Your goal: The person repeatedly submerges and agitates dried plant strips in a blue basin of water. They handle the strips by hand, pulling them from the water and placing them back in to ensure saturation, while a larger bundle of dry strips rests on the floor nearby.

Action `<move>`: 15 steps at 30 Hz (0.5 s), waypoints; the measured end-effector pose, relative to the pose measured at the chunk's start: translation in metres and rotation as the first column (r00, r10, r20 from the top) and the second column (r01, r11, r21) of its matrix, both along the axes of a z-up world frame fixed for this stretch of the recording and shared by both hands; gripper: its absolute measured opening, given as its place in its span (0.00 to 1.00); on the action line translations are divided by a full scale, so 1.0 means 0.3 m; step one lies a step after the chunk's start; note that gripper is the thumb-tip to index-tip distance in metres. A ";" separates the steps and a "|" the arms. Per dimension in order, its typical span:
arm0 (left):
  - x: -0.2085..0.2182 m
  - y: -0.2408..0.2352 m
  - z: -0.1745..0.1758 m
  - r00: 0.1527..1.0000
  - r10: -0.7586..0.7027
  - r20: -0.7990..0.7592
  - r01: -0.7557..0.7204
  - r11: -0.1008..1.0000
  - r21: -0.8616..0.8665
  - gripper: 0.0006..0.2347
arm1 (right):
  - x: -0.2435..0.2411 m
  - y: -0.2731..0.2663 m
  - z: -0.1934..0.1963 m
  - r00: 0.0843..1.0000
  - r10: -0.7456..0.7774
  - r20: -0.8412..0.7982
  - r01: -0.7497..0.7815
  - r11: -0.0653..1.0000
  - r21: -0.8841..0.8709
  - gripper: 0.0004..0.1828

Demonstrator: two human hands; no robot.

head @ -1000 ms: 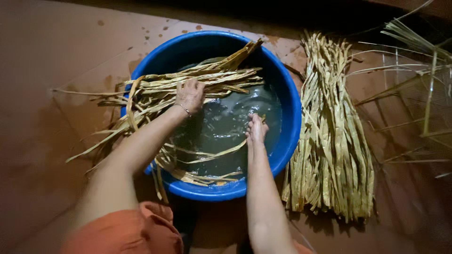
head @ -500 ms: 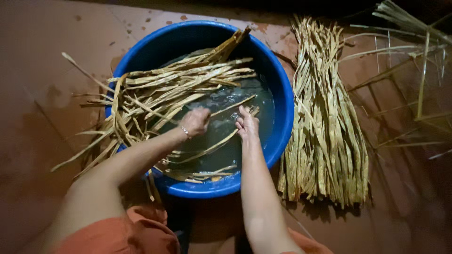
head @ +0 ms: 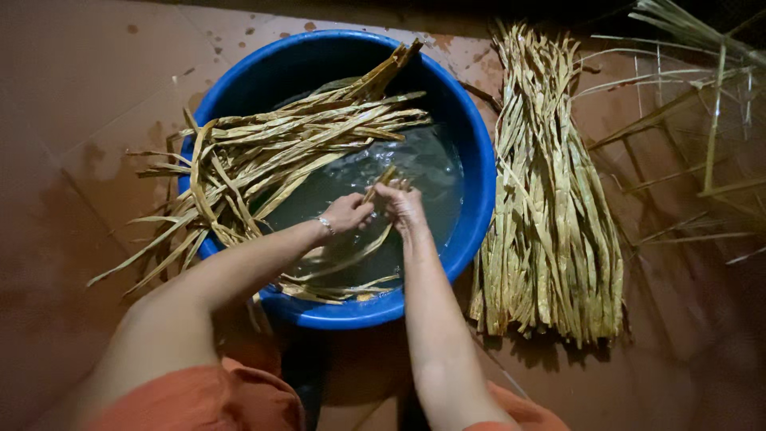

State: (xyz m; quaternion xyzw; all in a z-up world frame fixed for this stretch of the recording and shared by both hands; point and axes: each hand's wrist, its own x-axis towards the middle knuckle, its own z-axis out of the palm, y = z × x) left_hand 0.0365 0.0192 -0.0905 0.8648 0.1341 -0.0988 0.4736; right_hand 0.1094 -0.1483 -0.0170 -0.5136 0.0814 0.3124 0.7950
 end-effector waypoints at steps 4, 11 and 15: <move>0.036 -0.022 -0.004 0.994 0.106 0.021 -0.106 0.994 0.018 0.17 | -0.009 0.022 -0.014 0.998 0.052 0.045 -0.053 0.998 0.021 0.10; 0.055 -0.113 0.117 0.981 0.146 0.127 -0.152 0.988 0.040 0.20 | 0.003 0.077 -0.157 0.943 -0.254 0.216 0.280 0.955 -0.102 0.08; 0.023 -0.191 0.181 0.986 0.157 0.062 -0.163 0.981 0.105 0.20 | 0.020 0.075 -0.272 0.914 -0.331 0.234 0.358 0.930 -0.087 0.08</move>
